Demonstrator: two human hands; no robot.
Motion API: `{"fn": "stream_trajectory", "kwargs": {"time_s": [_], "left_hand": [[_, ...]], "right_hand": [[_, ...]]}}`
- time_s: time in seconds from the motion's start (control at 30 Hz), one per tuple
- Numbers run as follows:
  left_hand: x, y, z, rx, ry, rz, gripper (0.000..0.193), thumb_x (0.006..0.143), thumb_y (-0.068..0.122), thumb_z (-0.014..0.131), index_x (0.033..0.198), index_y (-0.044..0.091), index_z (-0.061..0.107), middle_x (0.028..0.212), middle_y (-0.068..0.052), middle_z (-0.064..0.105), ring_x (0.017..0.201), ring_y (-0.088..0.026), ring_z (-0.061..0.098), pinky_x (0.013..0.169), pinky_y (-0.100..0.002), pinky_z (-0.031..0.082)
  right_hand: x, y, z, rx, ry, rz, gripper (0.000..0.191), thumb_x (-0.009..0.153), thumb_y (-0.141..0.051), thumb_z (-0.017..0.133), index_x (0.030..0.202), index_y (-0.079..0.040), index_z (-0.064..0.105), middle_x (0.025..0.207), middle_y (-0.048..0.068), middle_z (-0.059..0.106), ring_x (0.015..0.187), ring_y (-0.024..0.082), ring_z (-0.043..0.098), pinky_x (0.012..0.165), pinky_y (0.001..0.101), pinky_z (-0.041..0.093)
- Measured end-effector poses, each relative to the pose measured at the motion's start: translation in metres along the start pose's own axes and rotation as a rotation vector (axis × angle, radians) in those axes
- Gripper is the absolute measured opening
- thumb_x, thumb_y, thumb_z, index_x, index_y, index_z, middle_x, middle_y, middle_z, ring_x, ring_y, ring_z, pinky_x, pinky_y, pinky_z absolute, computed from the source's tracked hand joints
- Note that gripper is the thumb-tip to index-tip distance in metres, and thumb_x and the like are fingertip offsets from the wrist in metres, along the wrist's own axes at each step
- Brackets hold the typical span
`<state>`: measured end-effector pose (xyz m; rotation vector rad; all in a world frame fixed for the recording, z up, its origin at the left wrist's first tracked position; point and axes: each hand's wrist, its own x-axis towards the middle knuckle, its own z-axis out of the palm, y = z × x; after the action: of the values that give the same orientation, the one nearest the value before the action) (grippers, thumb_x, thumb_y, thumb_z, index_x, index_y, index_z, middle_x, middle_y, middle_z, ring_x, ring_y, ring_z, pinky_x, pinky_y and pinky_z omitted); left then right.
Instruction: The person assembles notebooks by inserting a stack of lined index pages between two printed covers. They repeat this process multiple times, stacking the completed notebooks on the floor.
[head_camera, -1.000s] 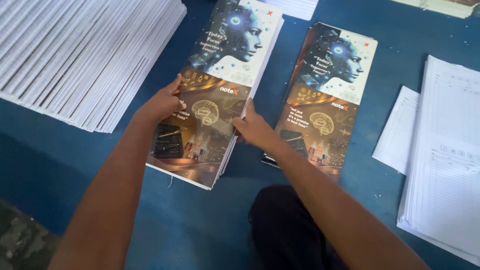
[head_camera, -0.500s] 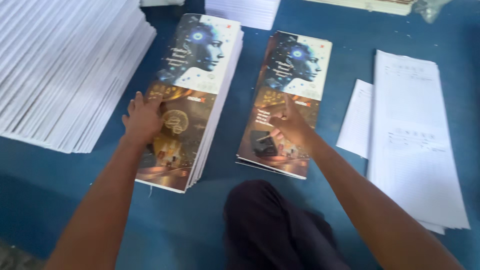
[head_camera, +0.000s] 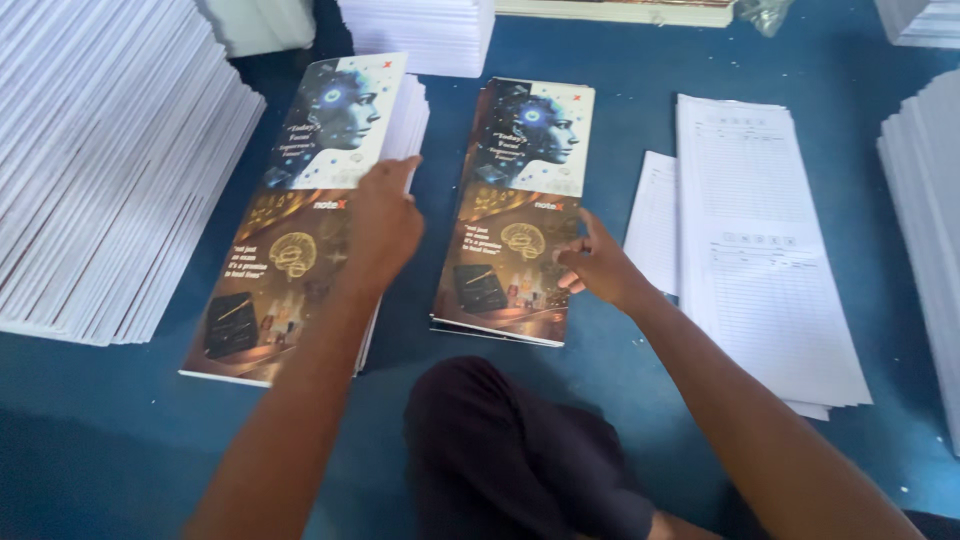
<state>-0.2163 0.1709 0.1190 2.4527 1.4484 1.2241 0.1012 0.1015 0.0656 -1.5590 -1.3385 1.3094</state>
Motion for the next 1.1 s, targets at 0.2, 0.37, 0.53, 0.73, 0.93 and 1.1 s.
{"fn": "stream_trajectory", "kwargs": {"time_s": [0.2,0.37,0.53,0.73,0.93,1.1], "left_hand": [[-0.017,0.075,0.039,-0.241,0.046,0.040,0.052,0.083,-0.005,0.063,0.134,0.003,0.059,0.129,-0.019,0.062,0.122,-0.041,0.056,0.105,-0.049,0.044],[-0.048,0.108,0.077,-0.411,-0.021,-0.087,0.052,0.085,0.000,0.066,0.136,0.007,0.058,0.130,-0.018,0.062,0.125,-0.035,0.058,0.106,-0.043,0.047],[-0.067,0.127,0.114,-0.496,-0.078,-0.192,0.051,0.088,0.002,0.066,0.138,0.007,0.058,0.130,-0.019,0.064,0.124,-0.035,0.059,0.104,-0.043,0.047],[-0.075,0.152,0.141,-0.553,-0.141,-0.223,0.050,0.088,0.005,0.068,0.137,0.006,0.058,0.119,-0.016,0.066,0.115,-0.033,0.063,0.099,-0.044,0.049],[-0.101,0.189,0.169,-0.589,-0.178,-0.174,0.045,0.087,0.003,0.067,0.132,0.007,0.062,0.113,-0.013,0.069,0.113,-0.034,0.064,0.100,-0.045,0.049],[-0.125,0.208,0.174,-0.547,-0.297,-0.037,0.041,0.087,0.001,0.068,0.128,0.007,0.066,0.108,-0.012,0.071,0.114,-0.037,0.061,0.106,-0.048,0.045]], "right_hand": [[-0.034,0.000,-0.028,-0.105,0.033,0.020,0.092,0.092,-0.021,0.066,0.161,-0.005,0.008,0.109,0.015,0.065,0.079,0.022,0.073,0.068,0.0343,0.060],[-0.062,0.008,-0.056,-0.185,0.067,0.097,0.088,0.093,-0.022,0.064,0.161,-0.008,0.009,0.112,0.012,0.065,0.082,0.023,0.073,0.070,0.0334,0.060],[-0.089,0.036,-0.089,-0.244,0.156,0.085,0.082,0.091,-0.019,0.063,0.159,-0.008,0.018,0.118,0.015,0.066,0.085,0.023,0.073,0.070,0.0364,0.061],[-0.121,0.075,-0.134,-0.254,0.232,0.112,0.073,0.092,-0.028,0.067,0.153,-0.006,0.035,0.126,0.017,0.063,0.090,0.025,0.073,0.073,0.0372,0.061],[-0.158,0.104,-0.182,-0.308,0.427,0.281,0.059,0.093,-0.027,0.070,0.143,0.001,0.053,0.126,0.021,0.068,0.095,0.027,0.075,0.076,0.0372,0.061],[-0.164,0.143,-0.194,-0.585,0.581,0.530,0.070,0.086,-0.035,0.076,0.144,-0.001,0.057,0.128,0.023,0.070,0.110,0.034,0.071,0.094,0.0444,0.057]]}}
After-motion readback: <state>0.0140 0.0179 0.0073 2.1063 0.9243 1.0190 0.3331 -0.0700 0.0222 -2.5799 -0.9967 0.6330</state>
